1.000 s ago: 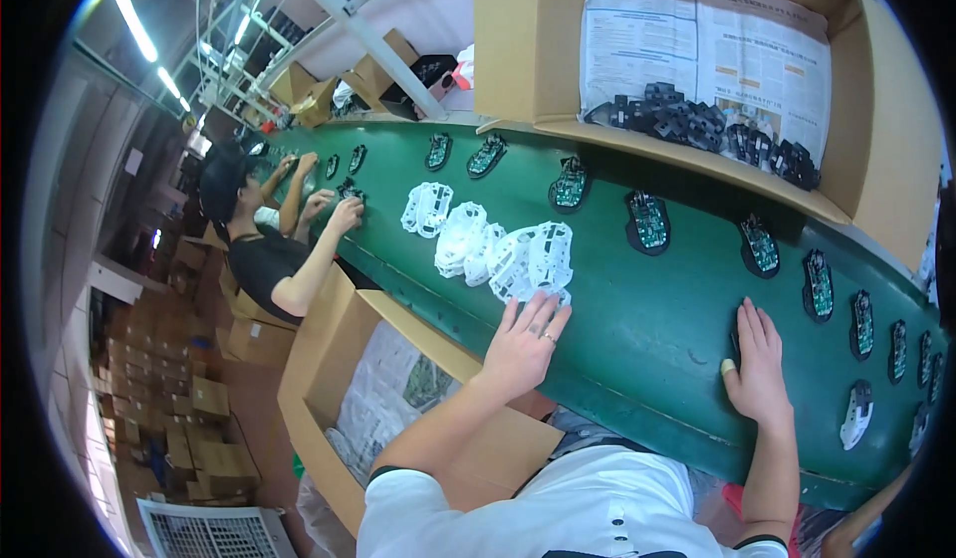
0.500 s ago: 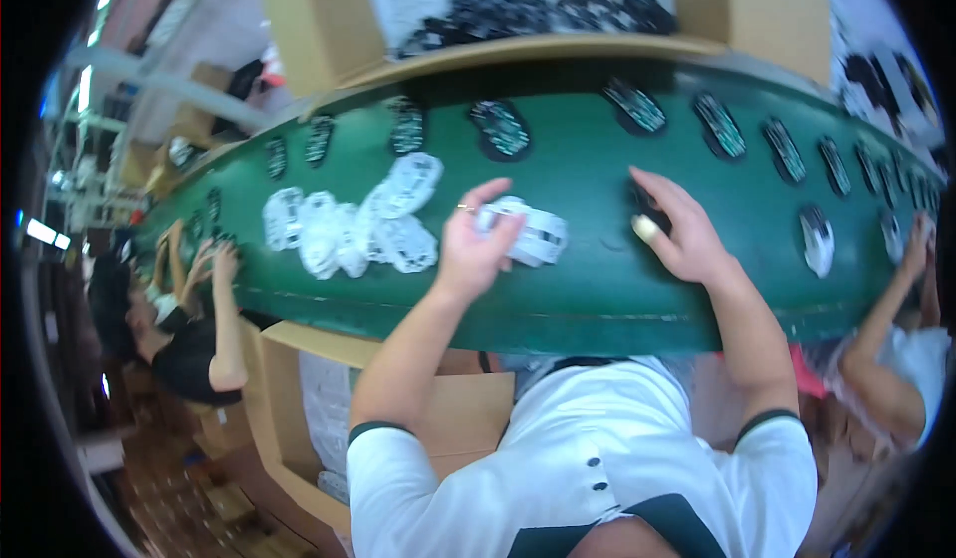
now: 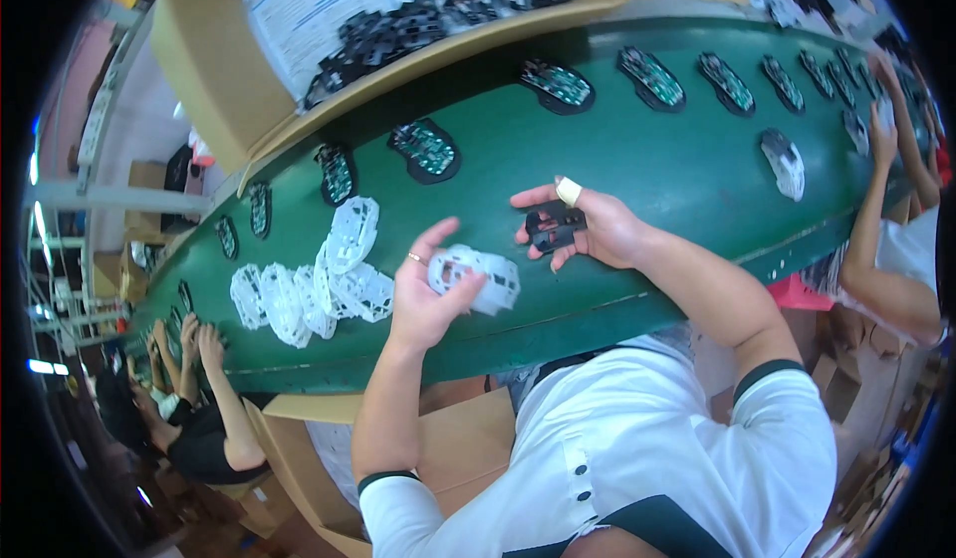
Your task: The person assembles mouse shells by taking plastic parts from boxes, fitting black components into white outer covers by hand, and placing the assembled pieces on the conveyor belt.
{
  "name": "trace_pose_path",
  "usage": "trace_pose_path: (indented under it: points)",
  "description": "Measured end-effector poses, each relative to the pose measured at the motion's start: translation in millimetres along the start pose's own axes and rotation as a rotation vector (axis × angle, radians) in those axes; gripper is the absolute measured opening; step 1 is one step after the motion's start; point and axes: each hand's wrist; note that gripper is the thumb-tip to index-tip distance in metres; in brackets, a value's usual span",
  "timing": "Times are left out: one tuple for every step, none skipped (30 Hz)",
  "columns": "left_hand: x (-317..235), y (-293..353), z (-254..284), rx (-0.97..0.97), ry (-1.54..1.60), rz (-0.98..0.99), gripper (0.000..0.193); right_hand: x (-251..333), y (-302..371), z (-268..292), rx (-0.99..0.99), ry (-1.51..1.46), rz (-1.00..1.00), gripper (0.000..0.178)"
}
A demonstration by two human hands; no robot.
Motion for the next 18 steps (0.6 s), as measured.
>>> trace_pose_path:
  points:
    - [-0.2,0.9,0.1,0.117,-0.035,0.034,0.064,-2.8,0.7,2.7,0.012,0.054,0.009,0.063]
    - [4.0,3.0,-2.6,0.144,-0.049,0.040,0.064,-6.6,0.1,5.0,-0.001,0.032,0.027,0.063]
    - [9.3,5.6,-10.2,0.129,-0.096,-0.049,0.066,-7.5,-1.0,7.1,-0.008,0.109,0.104,0.062]
    - [12.2,9.0,-18.5,0.109,-0.140,-0.135,0.069,-9.0,-2.6,8.8,-0.013,0.186,0.174,0.061]
    - [11.8,12.3,-27.3,0.125,-0.146,-0.129,0.069,-11.0,-2.7,9.9,-0.018,0.264,0.244,0.060]
    - [10.3,13.2,-35.0,-0.005,-0.077,-0.225,0.072,-13.0,-3.5,10.2,-0.050,0.356,0.347,0.053]
    - [7.6,14.8,-41.5,-0.135,-0.005,-0.320,0.075,-15.0,-3.7,9.4,-0.058,0.347,0.356,0.053]
    - [1.9,17.6,-45.9,-0.138,0.036,-0.321,0.076,-16.7,-3.2,7.6,-0.094,0.448,0.448,0.052]
    - [2.4,18.8,-47.7,-0.133,0.032,-0.321,0.076,-17.4,-2.5,5.8,-0.125,0.552,0.537,0.051]
    - [2.8,19.7,-48.7,-0.141,0.125,-0.259,0.076,-17.4,-0.8,4.1,-0.111,0.517,0.539,0.050]
    - [3.1,19.0,-48.8,-0.150,0.219,-0.196,0.076,-16.8,0.7,3.5,-0.112,0.515,0.543,0.050]
    - [4.4,19.2,-47.2,-0.168,0.203,-0.161,0.074,-18.5,2.6,1.8,-0.055,0.488,0.558,0.051]
    - [7.3,19.7,-45.9,-0.168,0.199,-0.160,0.074,-20.4,3.2,0.3,0.003,0.461,0.573,0.051]
    - [10.8,19.9,-45.1,-0.172,0.196,-0.153,0.073,-22.3,2.4,-1.6,0.004,0.458,0.574,0.051]
    - [13.3,20.0,-46.1,-0.173,0.196,-0.147,0.072,-23.6,3.0,-2.8,0.040,0.546,0.633,0.050]
    - [14.4,21.8,-46.8,-0.170,0.198,-0.147,0.072,-25.0,3.5,-4.1,0.076,0.635,0.691,0.050]
    - [15.6,25.1,-47.3,-0.152,0.103,-0.196,0.070,-27.6,3.3,-4.9,0.073,0.637,0.692,0.050]
    - [17.3,25.5,-47.5,-0.138,0.009,-0.248,0.068,-29.2,0.6,-5.3,0.064,0.735,0.764,0.049]
Point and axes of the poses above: each hand's wrist, its own y-axis away from the middle knuckle, its own z-axis out of the back of the hand, x = y × z, and after that the axes turned 12 degrees about -y, right-handed
